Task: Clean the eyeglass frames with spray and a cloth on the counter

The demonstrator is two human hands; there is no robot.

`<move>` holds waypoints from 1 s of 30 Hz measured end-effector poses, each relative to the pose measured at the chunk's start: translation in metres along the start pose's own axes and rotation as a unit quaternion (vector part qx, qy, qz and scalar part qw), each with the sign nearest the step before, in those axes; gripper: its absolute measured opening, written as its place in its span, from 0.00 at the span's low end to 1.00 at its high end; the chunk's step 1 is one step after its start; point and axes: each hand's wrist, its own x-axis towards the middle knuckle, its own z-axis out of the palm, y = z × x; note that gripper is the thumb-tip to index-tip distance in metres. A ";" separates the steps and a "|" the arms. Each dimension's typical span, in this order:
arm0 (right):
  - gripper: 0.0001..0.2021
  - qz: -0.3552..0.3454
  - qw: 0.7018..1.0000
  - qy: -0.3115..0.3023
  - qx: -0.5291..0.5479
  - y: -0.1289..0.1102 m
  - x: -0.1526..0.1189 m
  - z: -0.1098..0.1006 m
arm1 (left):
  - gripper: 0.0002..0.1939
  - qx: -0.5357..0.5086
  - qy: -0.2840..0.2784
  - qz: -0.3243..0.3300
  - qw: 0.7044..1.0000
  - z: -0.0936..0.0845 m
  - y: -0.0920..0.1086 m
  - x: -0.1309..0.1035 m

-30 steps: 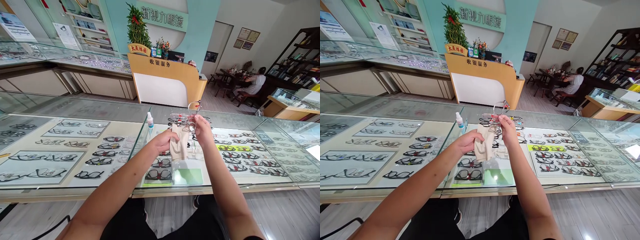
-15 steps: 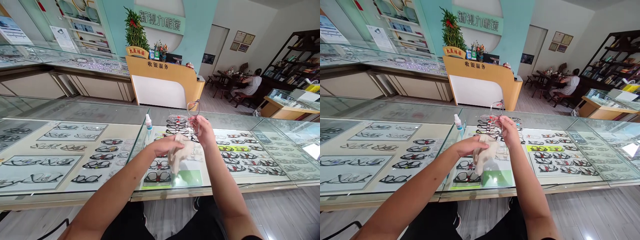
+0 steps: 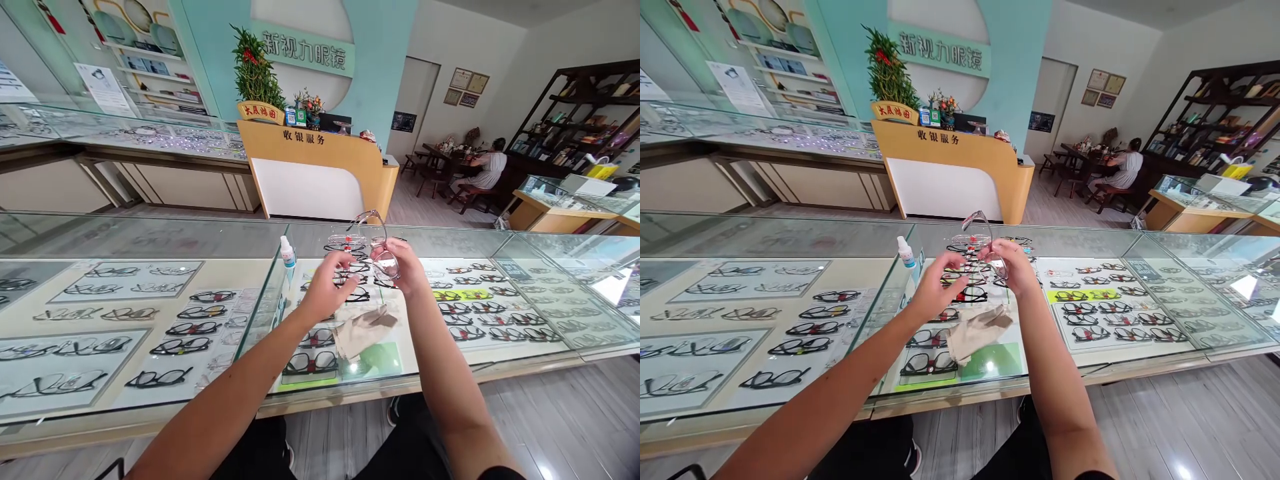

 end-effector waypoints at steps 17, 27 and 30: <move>0.19 0.081 0.970 -0.217 -0.079 0.002 -0.003 -0.019 | 0.40 0.192 0.122 0.227 0.947 -0.012 -0.001 0.003; 0.24 -0.132 0.989 0.069 -0.015 -0.004 0.009 -0.014 | 0.38 0.104 0.209 0.099 0.967 -0.020 -0.016 0.010; 0.20 -0.232 0.951 0.193 -0.066 -0.013 -0.001 0.003 | 0.39 0.105 0.238 0.090 0.961 -0.025 -0.022 0.014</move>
